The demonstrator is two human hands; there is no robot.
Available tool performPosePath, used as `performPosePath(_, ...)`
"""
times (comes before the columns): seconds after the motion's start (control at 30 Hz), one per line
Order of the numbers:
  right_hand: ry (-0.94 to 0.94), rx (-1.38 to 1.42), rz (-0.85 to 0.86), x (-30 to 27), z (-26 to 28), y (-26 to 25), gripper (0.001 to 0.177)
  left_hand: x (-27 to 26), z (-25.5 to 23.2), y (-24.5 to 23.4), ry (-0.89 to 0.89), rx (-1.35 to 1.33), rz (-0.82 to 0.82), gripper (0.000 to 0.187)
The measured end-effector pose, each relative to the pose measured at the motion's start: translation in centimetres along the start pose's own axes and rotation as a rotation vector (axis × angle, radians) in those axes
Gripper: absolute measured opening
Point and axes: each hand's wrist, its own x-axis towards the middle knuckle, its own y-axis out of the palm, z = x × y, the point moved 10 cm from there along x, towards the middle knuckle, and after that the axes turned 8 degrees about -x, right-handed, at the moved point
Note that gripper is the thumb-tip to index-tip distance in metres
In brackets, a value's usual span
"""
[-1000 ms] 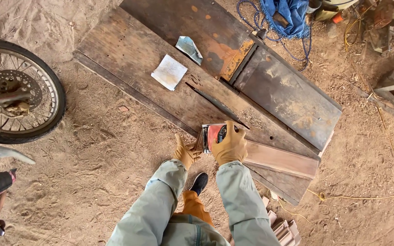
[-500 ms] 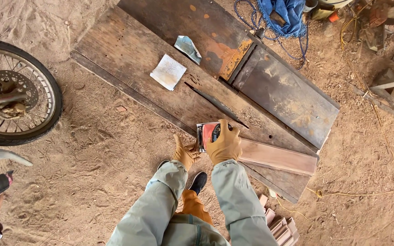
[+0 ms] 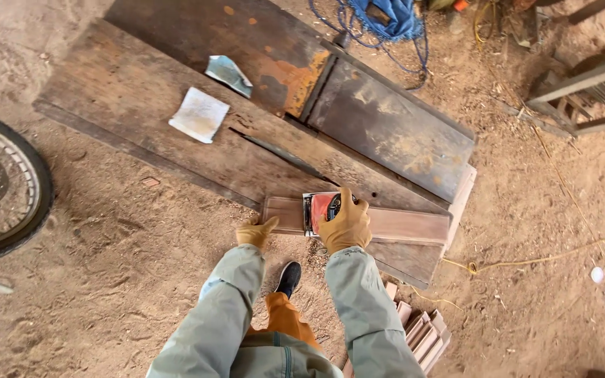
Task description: Sanding a wooden plank using an electric orbital sander followed by manual sanding with a piece of sandpaper.
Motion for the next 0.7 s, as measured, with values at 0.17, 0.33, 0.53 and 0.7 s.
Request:
performPosePath(0.17, 0.035, 0.015, -0.020, 2.4, -5.5, -0.7, 0.068, 2.6, 3.4, 0.7, -0.029, 0.296, 0.002, 0.071)
performPosePath(0.33, 0.053, 0.042, -0.070, 5.0, -12.1, -0.8, 0.070, -0.6, -0.4, -1.2, 0.081, 0.099, -0.141, 0.075)
performPosePath(0.53, 0.114, 0.016, -0.088, 8.5, -20.8, -0.9, 0.069, -0.7, -0.1, -1.5, 0.032, 0.105, -0.162, 0.066)
performPosePath(0.7, 0.187, -0.022, -0.071, 10.9, -26.7, -1.7, 0.073, -1.2, -0.5, -1.5, 0.000, 0.184, -0.146, 0.068)
